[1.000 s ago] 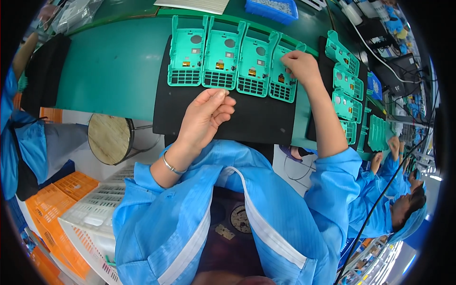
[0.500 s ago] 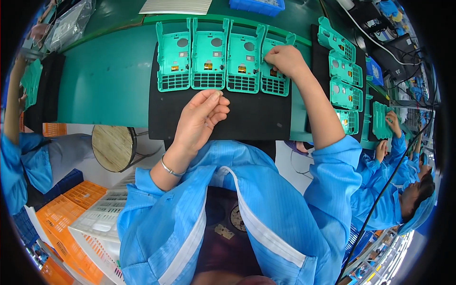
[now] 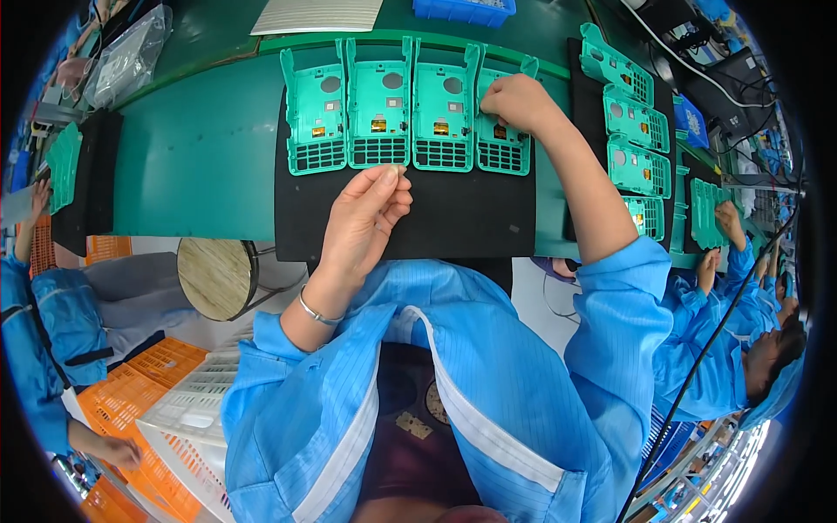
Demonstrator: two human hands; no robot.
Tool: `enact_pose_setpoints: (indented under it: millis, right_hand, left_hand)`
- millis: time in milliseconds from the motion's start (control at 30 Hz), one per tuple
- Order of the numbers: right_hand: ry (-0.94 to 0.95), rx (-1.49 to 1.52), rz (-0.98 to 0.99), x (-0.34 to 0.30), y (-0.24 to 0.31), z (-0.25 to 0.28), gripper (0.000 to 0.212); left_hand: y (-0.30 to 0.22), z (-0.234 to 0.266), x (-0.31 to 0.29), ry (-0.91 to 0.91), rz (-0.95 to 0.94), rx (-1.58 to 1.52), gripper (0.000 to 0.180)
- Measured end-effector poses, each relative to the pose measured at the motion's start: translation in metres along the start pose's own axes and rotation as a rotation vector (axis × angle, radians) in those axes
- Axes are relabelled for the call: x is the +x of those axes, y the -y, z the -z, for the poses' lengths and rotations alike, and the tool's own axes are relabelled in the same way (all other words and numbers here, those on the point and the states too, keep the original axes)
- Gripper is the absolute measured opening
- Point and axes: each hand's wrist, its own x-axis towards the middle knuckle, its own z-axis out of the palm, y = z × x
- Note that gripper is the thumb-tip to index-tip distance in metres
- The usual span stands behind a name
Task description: The person assembles electronic components by hand, placing small electronic components into green plastic housings on an assembly line.
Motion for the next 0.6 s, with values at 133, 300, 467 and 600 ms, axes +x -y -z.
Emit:
enact_pose_setpoints:
  millis: [133,300,467,600]
  right_hand:
    - [0.055,0.061,-0.092,0.001,0.003,0.003,0.016]
    - [-0.152,0.075,0.038,-0.016,-0.007,-0.011,0.020]
    - [-0.445,-0.094,0.385,-0.046,-0.019,-0.040,0.023]
    - [-0.556,-0.189,0.402,-0.051,-0.011,-0.049,0.031]
  left_hand:
    - [-0.001,0.004,0.002,0.016,-0.028,-0.027,0.013]
    - [-0.001,-0.004,0.005,0.026,-0.056,-0.064,0.014]
    - [-0.005,0.000,0.006,-0.022,-0.026,-0.034,0.016]
    - [-0.005,-0.001,0.010,0.021,-0.018,-0.131,0.015]
